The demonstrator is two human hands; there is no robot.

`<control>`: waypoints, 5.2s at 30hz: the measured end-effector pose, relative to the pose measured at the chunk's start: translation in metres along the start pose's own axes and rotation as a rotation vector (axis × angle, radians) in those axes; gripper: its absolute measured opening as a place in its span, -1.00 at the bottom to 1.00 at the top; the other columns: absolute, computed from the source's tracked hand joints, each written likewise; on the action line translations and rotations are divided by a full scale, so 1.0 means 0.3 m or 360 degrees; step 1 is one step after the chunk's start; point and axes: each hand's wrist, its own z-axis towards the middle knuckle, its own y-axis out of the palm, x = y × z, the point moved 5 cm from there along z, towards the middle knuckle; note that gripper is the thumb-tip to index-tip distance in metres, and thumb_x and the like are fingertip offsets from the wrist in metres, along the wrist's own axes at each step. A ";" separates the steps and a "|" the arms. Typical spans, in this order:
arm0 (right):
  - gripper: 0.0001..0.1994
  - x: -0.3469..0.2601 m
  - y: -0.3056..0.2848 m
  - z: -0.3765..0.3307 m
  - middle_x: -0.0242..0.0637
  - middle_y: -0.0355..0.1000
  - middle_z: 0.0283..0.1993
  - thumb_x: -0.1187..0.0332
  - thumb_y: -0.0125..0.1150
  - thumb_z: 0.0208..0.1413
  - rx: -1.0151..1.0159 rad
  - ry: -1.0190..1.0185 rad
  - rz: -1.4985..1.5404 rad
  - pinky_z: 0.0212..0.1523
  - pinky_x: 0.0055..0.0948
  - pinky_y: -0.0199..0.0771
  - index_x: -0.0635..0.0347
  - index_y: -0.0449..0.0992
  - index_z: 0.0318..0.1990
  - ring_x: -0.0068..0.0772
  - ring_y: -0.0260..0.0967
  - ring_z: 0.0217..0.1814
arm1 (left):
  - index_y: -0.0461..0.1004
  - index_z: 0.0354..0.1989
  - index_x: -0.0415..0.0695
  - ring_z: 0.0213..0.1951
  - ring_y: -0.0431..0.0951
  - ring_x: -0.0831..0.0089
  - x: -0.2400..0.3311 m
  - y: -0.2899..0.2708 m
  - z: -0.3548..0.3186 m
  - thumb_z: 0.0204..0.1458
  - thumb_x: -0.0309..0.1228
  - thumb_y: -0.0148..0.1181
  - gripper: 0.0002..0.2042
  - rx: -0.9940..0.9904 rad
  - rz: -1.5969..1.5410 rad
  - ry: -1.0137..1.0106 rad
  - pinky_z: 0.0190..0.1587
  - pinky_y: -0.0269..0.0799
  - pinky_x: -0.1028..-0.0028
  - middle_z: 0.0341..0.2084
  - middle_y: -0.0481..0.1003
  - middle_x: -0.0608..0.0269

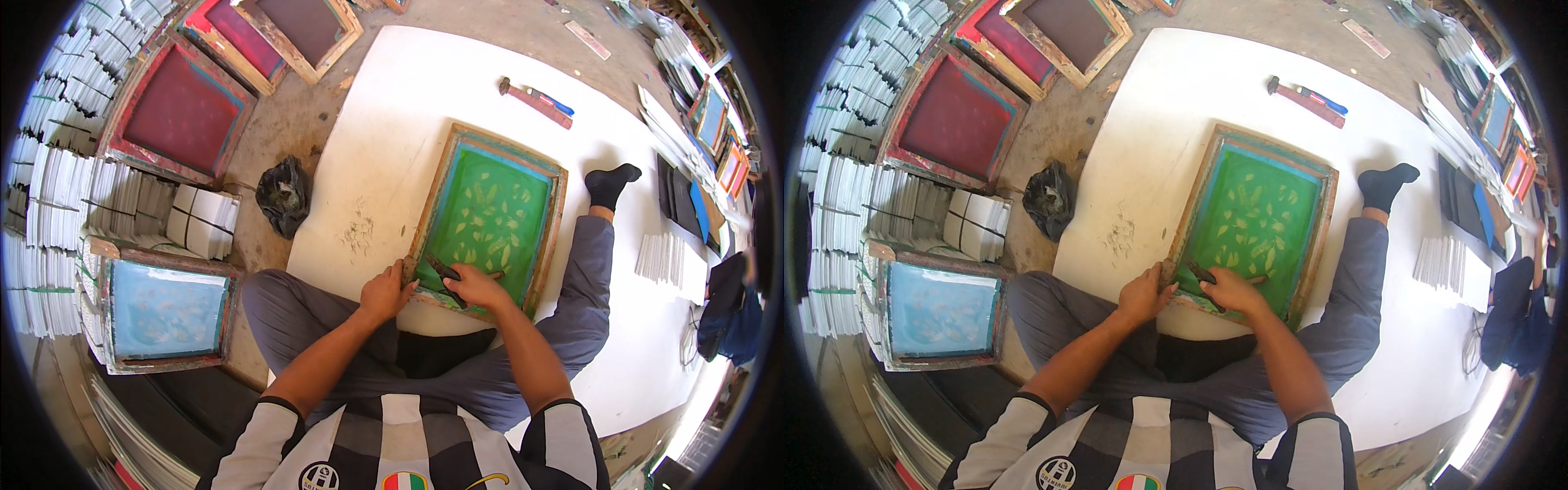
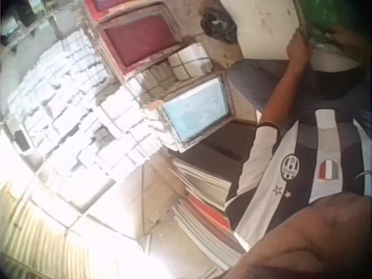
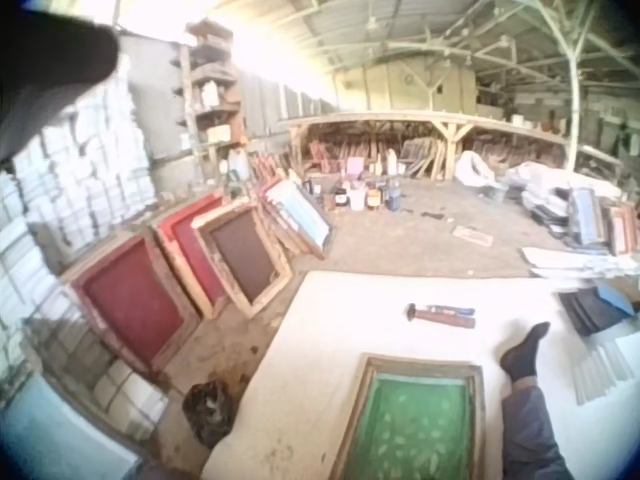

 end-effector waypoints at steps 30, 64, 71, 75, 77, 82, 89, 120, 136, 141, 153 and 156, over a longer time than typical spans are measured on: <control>-0.74 -0.211 0.043 0.012 0.09 0.58 -0.17 0.46 0.16 0.16 0.0357 -0.0123 -0.1289 -0.18 0.09 0.65 0.26 0.37 0.00 0.13 0.64 -0.11 | 0.26 0.38 -0.24 -0.11 0.63 -0.11 -0.084 -0.047 0.053 0.23 0.00 0.22 -0.31 0.0059 -0.0197 0.0157 -0.11 0.56 0.06 -0.05 0.54 -0.16; -0.74 -0.129 -0.011 0.100 0.00 0.57 -0.20 0.31 0.15 0.30 0.0320 -0.0212 -0.0967 -0.21 0.16 0.53 -0.12 0.45 0.12 0.20 0.56 -0.11 | 0.31 0.34 -0.28 -0.06 0.61 -0.12 -0.077 -0.064 0.052 0.21 -0.02 0.25 -0.32 0.0056 -0.0288 0.0149 -0.06 0.53 0.08 -0.04 0.54 -0.17; -0.74 -0.208 -0.032 0.094 -0.03 0.58 -0.31 0.07 0.19 0.30 0.0318 -0.0278 -0.1146 -0.24 0.13 0.54 -0.03 0.55 -0.02 0.15 0.58 -0.21 | 0.30 0.36 -0.24 -0.13 0.63 -0.12 -0.092 -0.051 0.053 0.21 0.00 0.23 -0.32 0.0093 -0.0279 0.0172 -0.13 0.55 0.06 -0.06 0.56 -0.15; -0.66 -0.223 -0.053 0.134 -0.01 0.61 -0.31 0.03 0.15 0.30 0.0135 -0.0220 -0.1299 -0.18 0.13 0.57 0.10 0.59 -0.08 0.14 0.61 -0.17 | 0.31 0.35 -0.24 -0.12 0.63 -0.12 -0.092 -0.044 0.056 0.21 -0.01 0.24 -0.32 0.0119 -0.0306 0.0174 -0.12 0.55 0.06 -0.07 0.56 -0.14; -0.65 -0.210 -0.080 0.164 -0.01 0.61 -0.32 0.02 0.13 0.31 0.0040 -0.0255 -0.1340 -0.18 0.12 0.58 0.13 0.62 -0.14 0.14 0.61 -0.19 | 0.32 0.34 -0.25 -0.09 0.62 -0.12 -0.094 -0.041 0.058 0.20 -0.01 0.24 -0.33 0.0117 -0.0336 0.0164 -0.09 0.54 0.07 -0.06 0.55 -0.15; -0.64 -0.214 -0.113 0.199 -0.01 0.62 -0.31 0.04 0.12 0.29 -0.0051 -0.0338 -0.1384 -0.14 0.09 0.60 0.15 0.64 -0.17 0.13 0.61 -0.19 | 0.34 0.33 -0.29 -0.01 0.60 -0.13 -0.087 -0.051 0.059 0.20 -0.02 0.26 -0.33 0.0069 -0.0398 0.0092 -0.01 0.53 0.09 0.00 0.54 -0.18; -0.59 -0.126 -0.109 0.259 -0.04 0.57 -0.42 -0.05 0.17 0.28 -0.0141 -0.0398 -0.1021 -0.23 0.07 0.55 0.16 0.63 -0.21 0.13 0.57 -0.30 | 0.34 0.33 -0.27 -0.03 0.61 -0.11 -0.087 -0.056 0.062 0.19 -0.03 0.27 -0.33 0.0043 -0.0419 0.0076 -0.02 0.53 0.09 -0.01 0.54 -0.16; -0.62 -0.337 -0.108 0.222 -0.15 0.47 -0.58 0.12 0.26 0.28 -0.0347 -0.0002 -0.0873 -0.46 -0.13 0.46 0.34 0.53 -0.33 -0.18 0.49 -0.57 | 0.45 0.28 -0.13 -0.08 0.60 0.00 -0.092 -0.060 0.082 0.05 0.00 0.38 -0.33 0.0074 -0.0406 0.0015 -0.07 0.54 0.13 -0.11 0.51 0.01; -0.60 -0.311 -0.076 0.234 0.12 0.59 -0.21 0.07 0.24 0.26 -0.0282 0.0031 -0.1304 -0.08 0.04 0.55 0.34 0.61 -0.21 0.18 0.58 -0.12 | 0.46 0.23 -0.16 -0.08 0.61 0.02 -0.091 -0.059 0.096 0.05 -0.08 0.38 -0.39 0.0004 -0.0416 0.0008 -0.07 0.55 0.12 -0.12 0.51 0.02; -0.60 -0.288 -0.033 0.213 0.11 0.58 -0.23 0.07 0.22 0.28 -0.0142 0.0079 -0.1173 -0.08 0.05 0.55 0.34 0.58 -0.21 0.19 0.57 -0.11 | 0.46 0.23 -0.15 -0.09 0.61 0.01 -0.090 -0.059 0.099 0.05 -0.08 0.38 -0.38 -0.0010 -0.0453 0.0015 -0.07 0.55 0.10 -0.12 0.51 0.02; -0.64 -0.201 -0.004 0.193 -0.21 0.49 -0.48 0.13 0.18 0.36 -0.0202 0.0206 -0.0370 -0.63 -0.31 0.42 0.33 0.47 -0.23 -0.36 0.49 -0.59 | 0.48 0.22 -0.13 -0.09 0.61 -0.02 -0.085 -0.066 0.097 0.03 -0.08 0.41 -0.39 -0.0030 -0.0489 0.0003 -0.08 0.53 0.10 -0.13 0.51 0.01; -0.65 -0.204 -0.005 0.189 -0.27 0.47 -0.50 0.15 0.17 0.37 -0.0215 0.0204 -0.0356 -0.66 -0.38 0.39 0.34 0.47 -0.22 -0.43 0.47 -0.59 | 0.48 0.22 -0.13 -0.09 0.61 0.00 -0.090 -0.063 0.097 0.03 -0.08 0.40 -0.39 -0.0008 -0.0467 0.0007 -0.07 0.54 0.11 -0.13 0.51 0.02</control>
